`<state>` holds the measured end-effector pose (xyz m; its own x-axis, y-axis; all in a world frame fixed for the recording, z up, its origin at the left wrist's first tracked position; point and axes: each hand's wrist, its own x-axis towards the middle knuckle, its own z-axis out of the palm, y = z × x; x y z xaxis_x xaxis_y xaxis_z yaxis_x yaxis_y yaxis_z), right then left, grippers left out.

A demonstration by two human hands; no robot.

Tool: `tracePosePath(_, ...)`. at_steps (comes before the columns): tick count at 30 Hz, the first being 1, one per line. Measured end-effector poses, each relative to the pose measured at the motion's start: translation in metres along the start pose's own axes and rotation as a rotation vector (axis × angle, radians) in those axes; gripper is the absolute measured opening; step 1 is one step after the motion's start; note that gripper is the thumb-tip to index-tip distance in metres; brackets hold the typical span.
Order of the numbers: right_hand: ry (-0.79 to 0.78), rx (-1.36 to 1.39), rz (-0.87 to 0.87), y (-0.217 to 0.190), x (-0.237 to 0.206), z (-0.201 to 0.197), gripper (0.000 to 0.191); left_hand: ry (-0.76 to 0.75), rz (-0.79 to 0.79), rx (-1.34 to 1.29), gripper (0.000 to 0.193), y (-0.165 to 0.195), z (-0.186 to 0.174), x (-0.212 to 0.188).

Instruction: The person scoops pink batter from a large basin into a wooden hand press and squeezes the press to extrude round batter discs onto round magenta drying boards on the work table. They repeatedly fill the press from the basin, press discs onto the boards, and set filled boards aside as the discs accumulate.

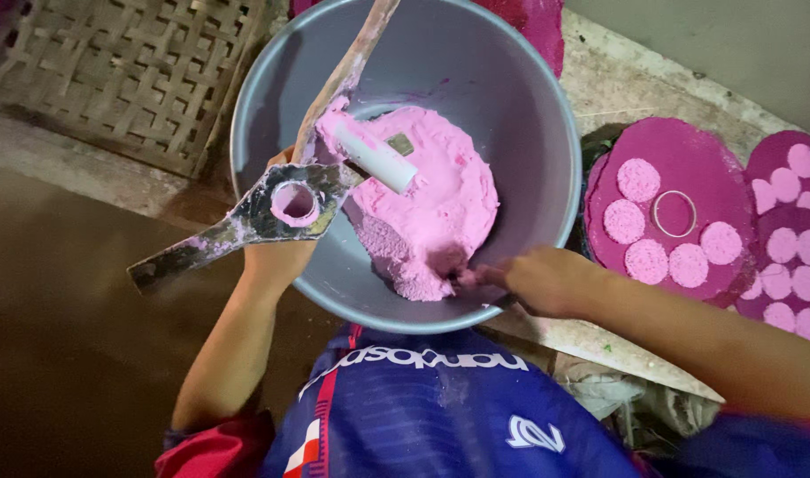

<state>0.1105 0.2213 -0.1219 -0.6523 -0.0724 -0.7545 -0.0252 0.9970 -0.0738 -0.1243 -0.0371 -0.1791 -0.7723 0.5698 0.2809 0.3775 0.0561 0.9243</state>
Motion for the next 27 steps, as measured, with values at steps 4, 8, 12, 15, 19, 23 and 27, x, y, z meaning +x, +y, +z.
tracePosePath(4,0.286,0.406,-0.120,0.005,-0.036,-0.012,0.039,-0.043,0.012,0.108,0.056,0.007,-0.005,0.006)
tracePosePath(8,0.396,0.546,-0.035,0.008,-0.075,-0.041,0.039,-0.069,0.124,0.523,0.059,0.011,-0.006,0.019)
tracePosePath(12,0.330,0.769,0.255,0.014,-0.102,-0.072,0.041,-0.124,0.216,0.640,0.063,0.013,0.004,0.032)
tracePosePath(15,0.321,0.648,0.287,0.017,-0.098,-0.092,0.038,-0.264,0.243,0.583,0.068,0.015,0.013,0.035)
tracePosePath(19,0.708,0.143,0.036,0.002,-0.071,-0.112,0.031,-0.433,0.123,0.501,0.074,0.013,0.025,0.032)
tracePosePath(23,0.617,-0.305,0.155,-0.048,-0.011,-0.105,0.027,-0.414,0.194,0.505,0.059,0.000,0.045,0.024)
tracePosePath(27,0.888,-0.474,-0.087,-0.077,0.002,-0.081,0.033,-0.462,0.183,0.275,0.056,-0.012,0.048,0.012)
